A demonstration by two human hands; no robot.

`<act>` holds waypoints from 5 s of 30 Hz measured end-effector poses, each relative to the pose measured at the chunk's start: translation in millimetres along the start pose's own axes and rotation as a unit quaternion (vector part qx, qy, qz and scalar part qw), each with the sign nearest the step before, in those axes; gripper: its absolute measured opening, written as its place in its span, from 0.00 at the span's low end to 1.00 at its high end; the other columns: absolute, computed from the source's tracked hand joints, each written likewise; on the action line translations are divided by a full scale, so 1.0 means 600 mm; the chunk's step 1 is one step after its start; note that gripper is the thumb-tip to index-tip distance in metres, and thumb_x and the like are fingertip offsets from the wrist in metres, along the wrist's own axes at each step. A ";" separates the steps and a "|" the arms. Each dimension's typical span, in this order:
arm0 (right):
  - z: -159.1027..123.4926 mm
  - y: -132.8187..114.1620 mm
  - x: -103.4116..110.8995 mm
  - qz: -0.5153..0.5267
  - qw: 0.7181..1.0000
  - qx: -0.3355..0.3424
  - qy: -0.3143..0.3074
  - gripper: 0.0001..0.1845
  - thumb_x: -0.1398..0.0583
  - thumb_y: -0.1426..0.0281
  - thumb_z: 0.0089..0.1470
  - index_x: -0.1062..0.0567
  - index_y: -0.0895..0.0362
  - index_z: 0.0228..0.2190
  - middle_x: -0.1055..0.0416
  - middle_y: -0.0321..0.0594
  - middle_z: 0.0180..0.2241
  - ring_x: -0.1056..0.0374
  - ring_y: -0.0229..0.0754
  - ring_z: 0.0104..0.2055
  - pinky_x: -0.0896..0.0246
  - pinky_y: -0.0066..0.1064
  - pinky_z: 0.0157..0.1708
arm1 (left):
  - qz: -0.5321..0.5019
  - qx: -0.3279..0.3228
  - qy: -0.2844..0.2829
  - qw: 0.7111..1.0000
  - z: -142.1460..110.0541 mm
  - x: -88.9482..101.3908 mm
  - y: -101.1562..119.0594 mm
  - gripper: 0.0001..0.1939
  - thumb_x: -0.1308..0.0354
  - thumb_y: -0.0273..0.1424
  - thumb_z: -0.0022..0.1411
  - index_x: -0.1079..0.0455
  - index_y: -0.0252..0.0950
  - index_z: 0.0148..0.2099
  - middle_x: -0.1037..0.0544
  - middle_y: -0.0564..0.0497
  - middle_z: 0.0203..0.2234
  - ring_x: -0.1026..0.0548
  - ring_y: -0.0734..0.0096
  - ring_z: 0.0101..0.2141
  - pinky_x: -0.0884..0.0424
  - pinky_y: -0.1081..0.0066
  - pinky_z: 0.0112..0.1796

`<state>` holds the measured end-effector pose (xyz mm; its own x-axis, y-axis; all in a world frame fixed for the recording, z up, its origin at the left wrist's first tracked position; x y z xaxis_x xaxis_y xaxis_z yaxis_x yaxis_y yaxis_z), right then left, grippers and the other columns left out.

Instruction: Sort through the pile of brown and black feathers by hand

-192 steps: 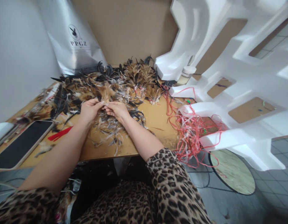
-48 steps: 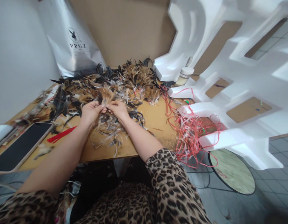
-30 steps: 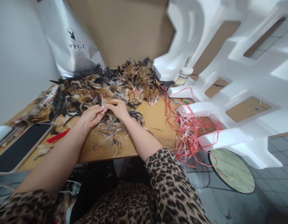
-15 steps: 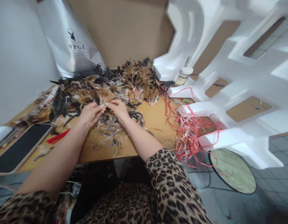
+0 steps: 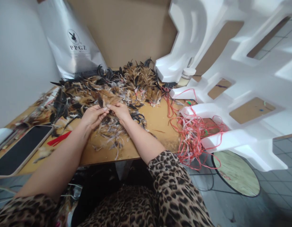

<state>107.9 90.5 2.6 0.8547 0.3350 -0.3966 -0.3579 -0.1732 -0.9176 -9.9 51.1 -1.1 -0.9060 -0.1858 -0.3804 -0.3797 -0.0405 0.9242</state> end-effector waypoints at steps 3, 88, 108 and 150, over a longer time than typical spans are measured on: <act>-0.003 -0.003 -0.001 -0.017 1.000 0.022 0.009 0.15 0.32 0.64 0.32 0.30 0.60 0.20 0.34 0.29 0.16 0.45 0.27 0.18 0.53 0.22 0.20 | -0.018 0.042 -0.005 0.999 -0.002 -0.001 -0.002 0.04 0.36 0.20 0.47 0.27 0.28 0.29 0.23 0.48 0.23 0.27 0.84 0.22 0.32 0.87 0.24; 0.009 -0.008 0.016 0.105 0.994 -0.024 0.002 0.16 0.32 0.66 0.36 0.29 0.58 0.29 0.31 0.29 0.21 0.41 0.26 0.19 0.46 0.19 0.18 | 0.042 0.030 0.024 0.998 -0.005 0.004 0.001 0.06 0.35 0.27 0.48 0.27 0.27 0.27 0.23 0.47 0.21 0.30 0.83 0.18 0.36 0.84 0.19; -0.001 -0.005 0.008 0.007 1.000 0.003 -0.009 0.18 0.32 0.62 0.32 0.30 0.59 0.24 0.35 0.28 0.17 0.42 0.28 0.18 0.48 0.23 0.21 | 0.090 0.032 -0.043 0.994 -0.012 -0.009 0.000 0.11 0.33 0.31 0.46 0.26 0.26 0.30 0.22 0.45 0.23 0.28 0.80 0.19 0.35 0.82 0.20; -0.026 -0.048 -0.003 -0.575 0.766 0.284 -0.032 0.14 0.42 0.68 0.48 0.29 0.58 0.39 0.31 0.42 0.40 0.36 0.42 0.43 0.43 0.33 0.44 | -0.047 0.112 -0.027 0.992 -0.007 -0.001 -0.010 0.05 0.39 0.24 0.54 0.26 0.29 0.35 0.20 0.45 0.30 0.23 0.75 0.29 0.28 0.77 0.32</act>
<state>122.7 80.2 30.3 0.7138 0.0107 0.7002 0.4975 0.6960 -0.5177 -6.5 47.3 -6.3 -0.8713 -0.1381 -0.4709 -0.4890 0.1649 0.8565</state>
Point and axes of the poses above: each hand's wrist, its own z-axis towards the middle knuckle, its own x-axis out of the back of the hand, y = z × x, the point moved 3 cm from there along z, towards the middle knuckle
